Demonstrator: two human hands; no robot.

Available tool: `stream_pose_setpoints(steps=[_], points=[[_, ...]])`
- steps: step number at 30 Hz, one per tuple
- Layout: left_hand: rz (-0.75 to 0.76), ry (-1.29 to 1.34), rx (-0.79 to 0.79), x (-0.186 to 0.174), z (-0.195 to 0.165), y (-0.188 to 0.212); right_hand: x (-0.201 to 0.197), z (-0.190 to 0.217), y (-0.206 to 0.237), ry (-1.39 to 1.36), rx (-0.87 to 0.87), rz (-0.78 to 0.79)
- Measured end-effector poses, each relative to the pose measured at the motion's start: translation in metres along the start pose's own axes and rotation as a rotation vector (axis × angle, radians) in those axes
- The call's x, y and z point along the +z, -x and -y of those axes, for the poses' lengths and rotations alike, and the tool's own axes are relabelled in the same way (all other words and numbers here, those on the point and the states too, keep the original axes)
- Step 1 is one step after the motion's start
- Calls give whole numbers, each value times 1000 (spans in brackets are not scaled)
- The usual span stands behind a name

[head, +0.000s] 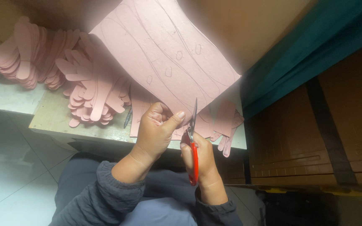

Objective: The person uses red-handled scissors to cut elongated shapes from a sheet of pink paper. They follow pre-drawn outlines, separating each shape and placing the finished pieces into a growing pile on the table.

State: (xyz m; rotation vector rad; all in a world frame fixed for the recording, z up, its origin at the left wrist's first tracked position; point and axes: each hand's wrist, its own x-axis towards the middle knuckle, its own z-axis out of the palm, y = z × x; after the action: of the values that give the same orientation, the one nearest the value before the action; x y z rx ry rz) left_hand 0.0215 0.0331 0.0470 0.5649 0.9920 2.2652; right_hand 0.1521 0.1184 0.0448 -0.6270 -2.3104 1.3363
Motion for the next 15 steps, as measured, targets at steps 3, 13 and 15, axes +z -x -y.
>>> stream_pose_setpoints(steps=[3, 13, 15], points=[[65, -16, 11, -5, -5, -2, -2, -3, 2, -64, 21, 29], [139, -211, -74, -21, -13, -8, -8, -20, 5, -45, -72, 81], [170, -240, -111, -27, -17, -9, -9, -24, 7, 7, -73, 88]])
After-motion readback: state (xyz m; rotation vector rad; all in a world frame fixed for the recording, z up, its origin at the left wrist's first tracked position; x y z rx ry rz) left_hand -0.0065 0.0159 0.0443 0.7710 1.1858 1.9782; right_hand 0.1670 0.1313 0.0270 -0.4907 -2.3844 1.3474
